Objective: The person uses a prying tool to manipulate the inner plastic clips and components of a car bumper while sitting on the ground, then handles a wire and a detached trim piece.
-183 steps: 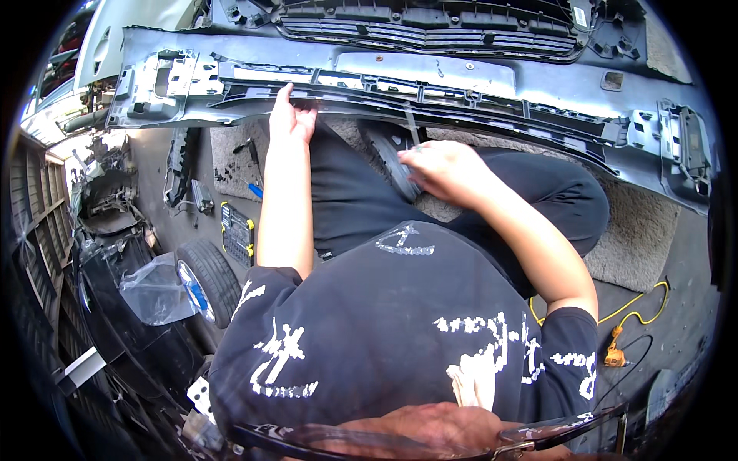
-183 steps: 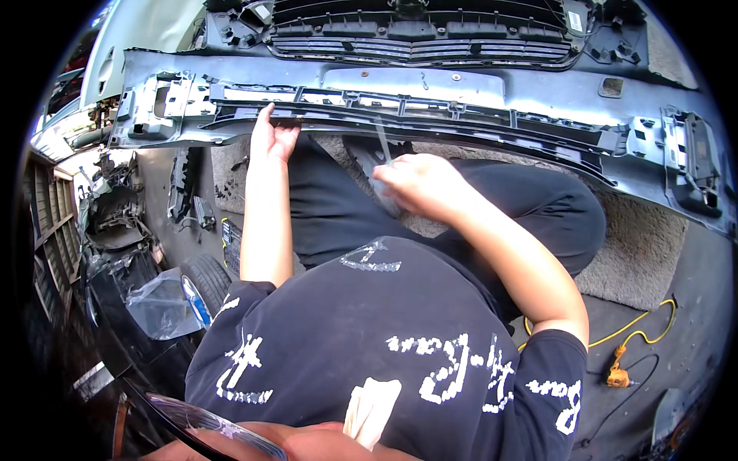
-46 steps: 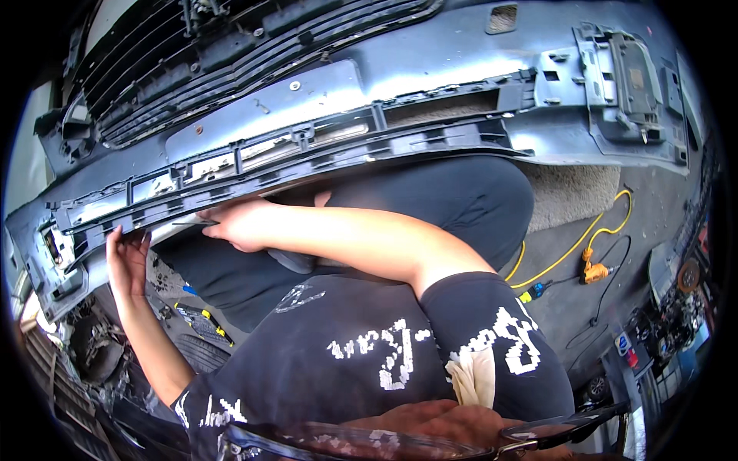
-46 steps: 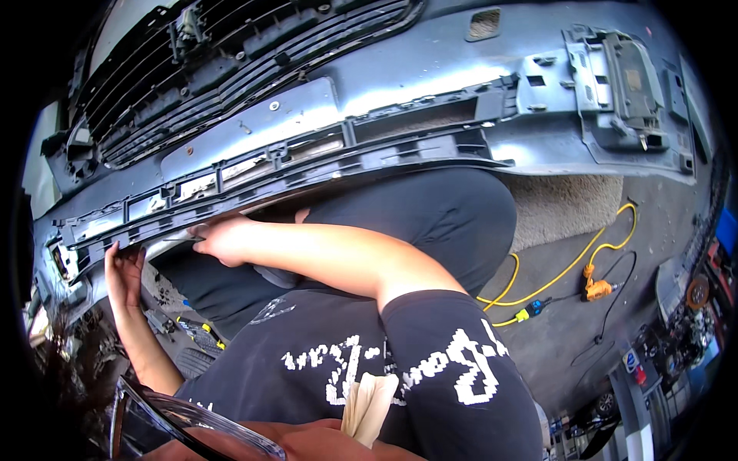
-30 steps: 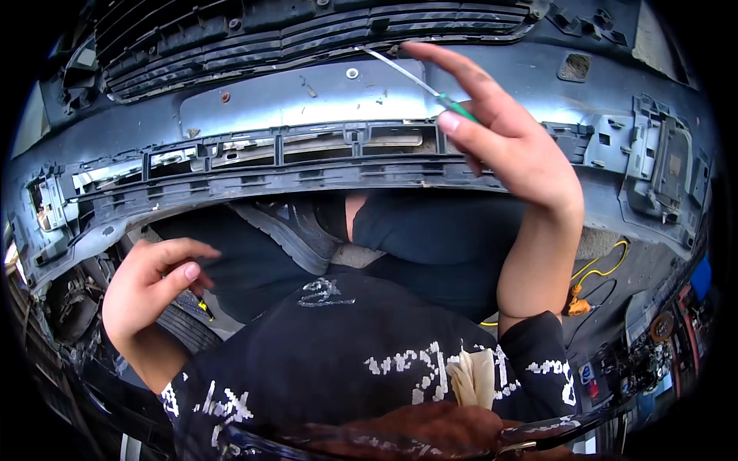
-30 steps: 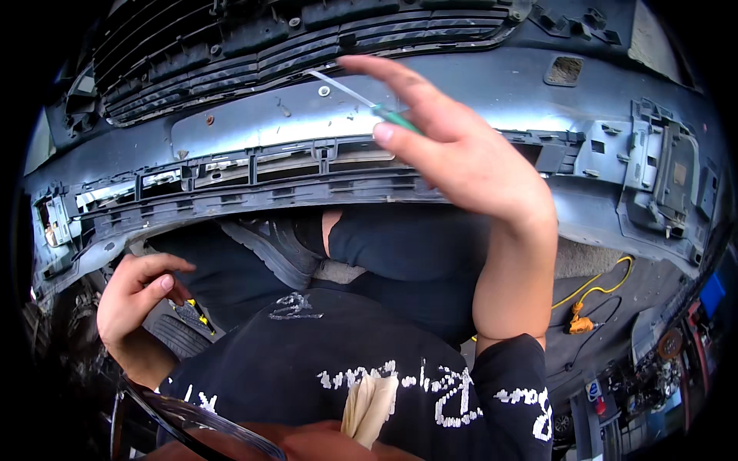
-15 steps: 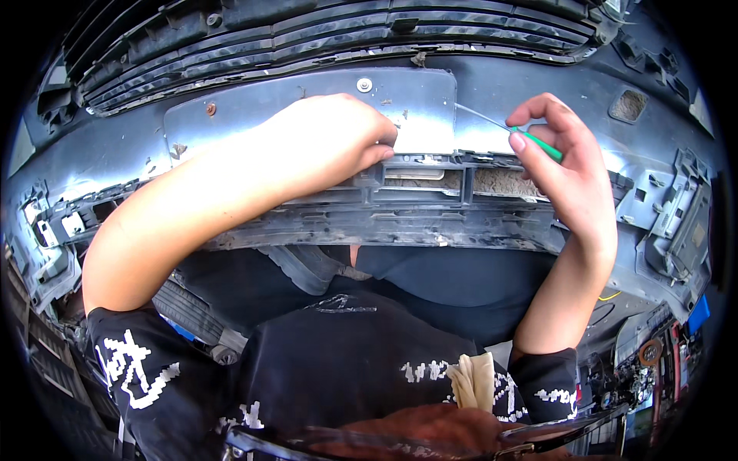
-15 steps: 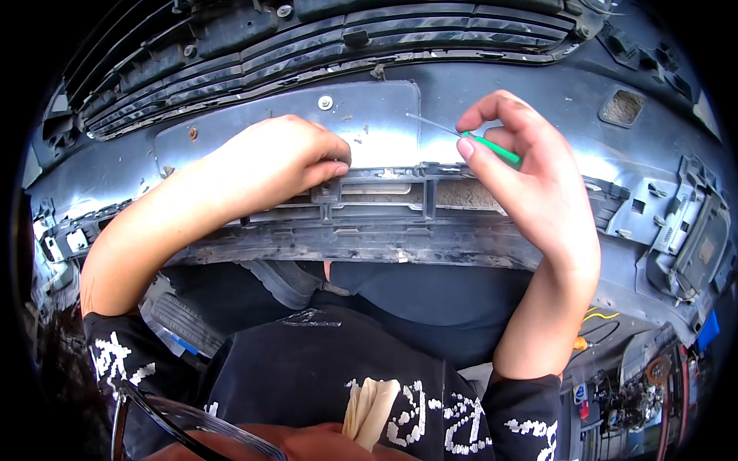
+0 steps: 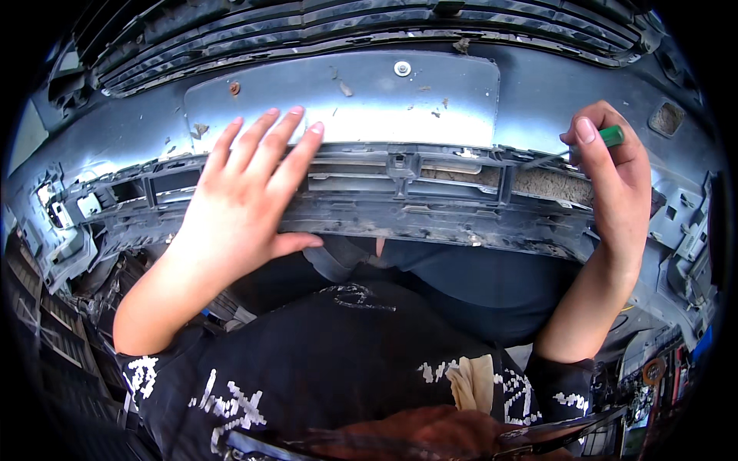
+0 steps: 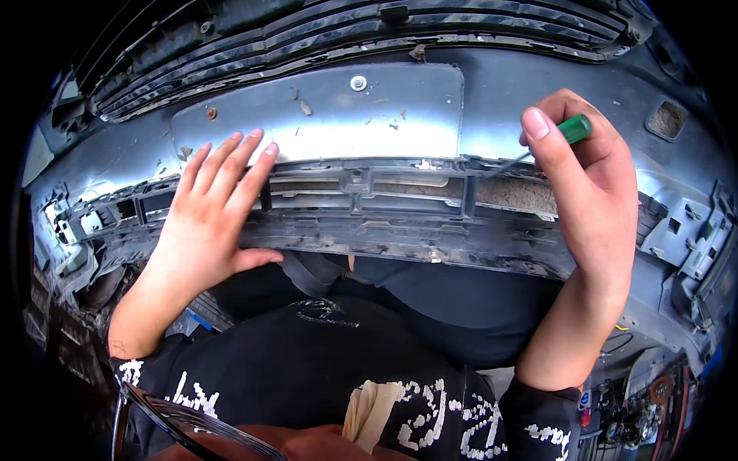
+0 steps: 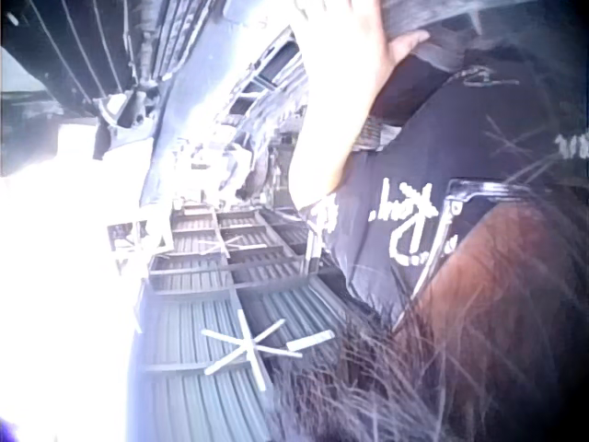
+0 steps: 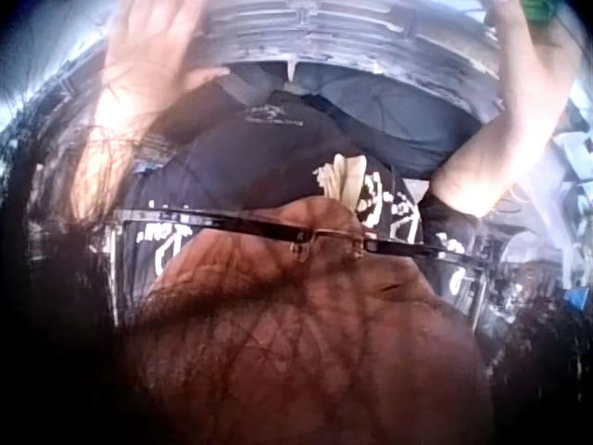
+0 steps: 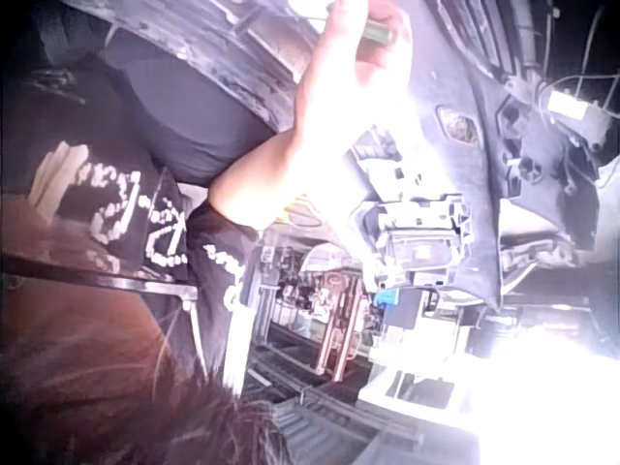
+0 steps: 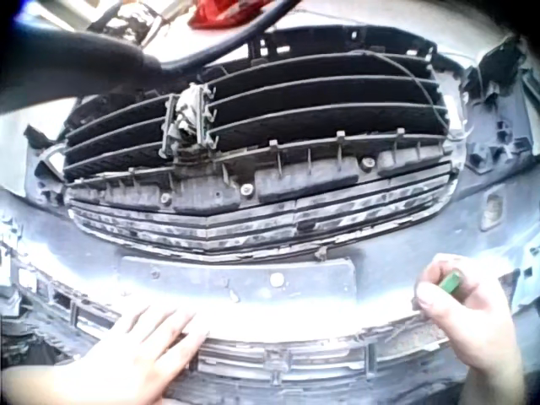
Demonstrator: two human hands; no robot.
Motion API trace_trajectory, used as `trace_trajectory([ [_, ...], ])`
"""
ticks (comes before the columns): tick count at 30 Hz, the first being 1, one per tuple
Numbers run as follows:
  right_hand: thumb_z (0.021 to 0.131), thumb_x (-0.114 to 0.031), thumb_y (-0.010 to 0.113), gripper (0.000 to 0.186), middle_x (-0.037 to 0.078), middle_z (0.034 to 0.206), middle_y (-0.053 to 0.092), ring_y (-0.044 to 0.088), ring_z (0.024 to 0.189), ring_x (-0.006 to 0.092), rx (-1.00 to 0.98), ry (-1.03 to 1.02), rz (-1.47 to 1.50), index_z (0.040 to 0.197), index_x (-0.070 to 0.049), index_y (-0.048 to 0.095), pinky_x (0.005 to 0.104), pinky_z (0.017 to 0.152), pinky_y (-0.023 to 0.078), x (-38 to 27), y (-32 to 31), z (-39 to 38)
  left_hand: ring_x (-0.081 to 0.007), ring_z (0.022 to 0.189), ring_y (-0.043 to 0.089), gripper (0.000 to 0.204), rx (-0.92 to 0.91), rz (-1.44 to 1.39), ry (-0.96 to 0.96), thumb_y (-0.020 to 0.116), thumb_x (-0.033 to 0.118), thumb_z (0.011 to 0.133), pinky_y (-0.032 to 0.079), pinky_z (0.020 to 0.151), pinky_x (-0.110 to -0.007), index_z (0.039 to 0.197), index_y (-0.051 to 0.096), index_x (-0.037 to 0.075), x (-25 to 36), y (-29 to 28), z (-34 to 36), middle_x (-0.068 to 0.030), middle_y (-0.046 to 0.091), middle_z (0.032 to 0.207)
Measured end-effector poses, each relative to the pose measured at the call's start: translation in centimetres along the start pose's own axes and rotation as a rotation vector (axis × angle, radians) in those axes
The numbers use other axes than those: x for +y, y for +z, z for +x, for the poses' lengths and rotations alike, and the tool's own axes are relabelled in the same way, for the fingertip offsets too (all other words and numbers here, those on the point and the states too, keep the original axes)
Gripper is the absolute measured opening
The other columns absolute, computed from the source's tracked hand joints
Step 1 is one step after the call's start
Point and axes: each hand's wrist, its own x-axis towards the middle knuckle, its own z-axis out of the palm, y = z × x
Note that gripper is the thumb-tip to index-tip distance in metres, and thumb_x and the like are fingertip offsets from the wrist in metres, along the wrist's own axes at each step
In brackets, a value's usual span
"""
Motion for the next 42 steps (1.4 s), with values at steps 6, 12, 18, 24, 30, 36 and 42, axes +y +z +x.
trace_trajectory([
  [6,0.114,-0.025,0.071,0.031,-0.001,0.090,0.056,0.054,0.086,0.0084,-0.107,-0.059,0.201,0.094,-0.002,0.068,0.0254,0.088,0.047,0.3,0.7,-0.2,-0.0385,0.151,0.053,0.129,0.093,-0.049,-0.097,0.102,0.052,0.065,0.037,0.132,-0.059,0.174,0.045,0.011,-2.8,3.2,-3.6,-0.0150,0.056,0.162],
  [12,0.103,-0.017,0.081,0.041,0.015,0.106,0.078,0.073,0.096,0.0264,-0.238,-0.305,-0.359,0.142,-0.004,0.079,0.0386,0.093,0.057,0.4,4.5,-0.3,-0.0397,0.142,0.056,0.125,0.237,-0.060,-0.081,0.102,0.051,0.065,0.042,0.126,-0.056,0.172,0.050,0.014,-2.4,4.7,-4.5,-0.0160,0.059,0.149],
  [18,0.095,-0.020,0.084,0.040,0.016,0.103,0.079,0.076,0.096,0.0385,-0.414,-0.249,-0.609,0.135,-0.014,0.085,0.0456,0.090,0.060,0.2,7.0,-0.5,-0.0404,0.143,0.056,0.119,0.233,-0.116,-0.063,0.100,0.051,0.071,0.041,0.126,-0.057,0.173,0.050,0.016,-2.9,5.8,-3.8,-0.0162,0.058,0.150],
  [24,0.097,-0.015,0.079,0.039,0.017,0.105,0.080,0.077,0.099,0.0396,-0.480,-0.189,-0.652,0.136,-0.012,0.084,0.0470,0.091,0.060,0.1,6.9,-0.1,-0.0392,0.158,0.047,0.128,0.203,-0.170,-0.066,0.103,0.047,0.069,0.030,0.136,-0.061,0.176,0.042,0.014,-3.1,8.1,-3.1,-0.0160,0.053,0.159],
  [30,0.102,-0.021,0.078,0.037,0.021,0.108,0.079,0.077,0.102,0.0406,-0.502,-0.180,-0.597,0.136,-0.008,0.083,0.0476,0.093,0.060,0.1,6.8,0.5,-0.0376,0.170,0.034,0.132,0.178,-0.163,-0.049,0.103,0.046,0.068,0.023,0.140,-0.062,0.178,0.038,0.014,-3.1,8.7,-2.6,-0.0166,0.040,0.180],
  [36,0.113,-0.025,0.065,0.031,0.008,0.093,0.072,0.068,0.085,0.0245,-0.309,0.101,-0.202,0.121,0.001,0.080,0.0390,0.085,0.055,0.4,3.7,1.4,-0.0364,0.172,0.032,0.129,0.139,-0.125,-0.045,0.102,0.046,0.070,0.020,0.140,-0.064,0.179,0.039,0.021,-2.8,8.7,-2.1,-0.0132,0.035,0.185],
  [42,0.119,-0.036,0.052,0.046,0.003,0.094,0.062,0.063,0.086,0.0125,-0.164,0.036,0.140,0.102,0.003,0.070,0.0291,0.079,0.051,-0.1,0.5,1.3,-0.0367,0.173,0.030,0.127,0.127,-0.143,-0.038,0.101,0.045,0.071,0.019,0.142,-0.061,0.179,0.040,0.020,-2.8,8.4,-2.1,-0.0140,0.033,0.186],
])
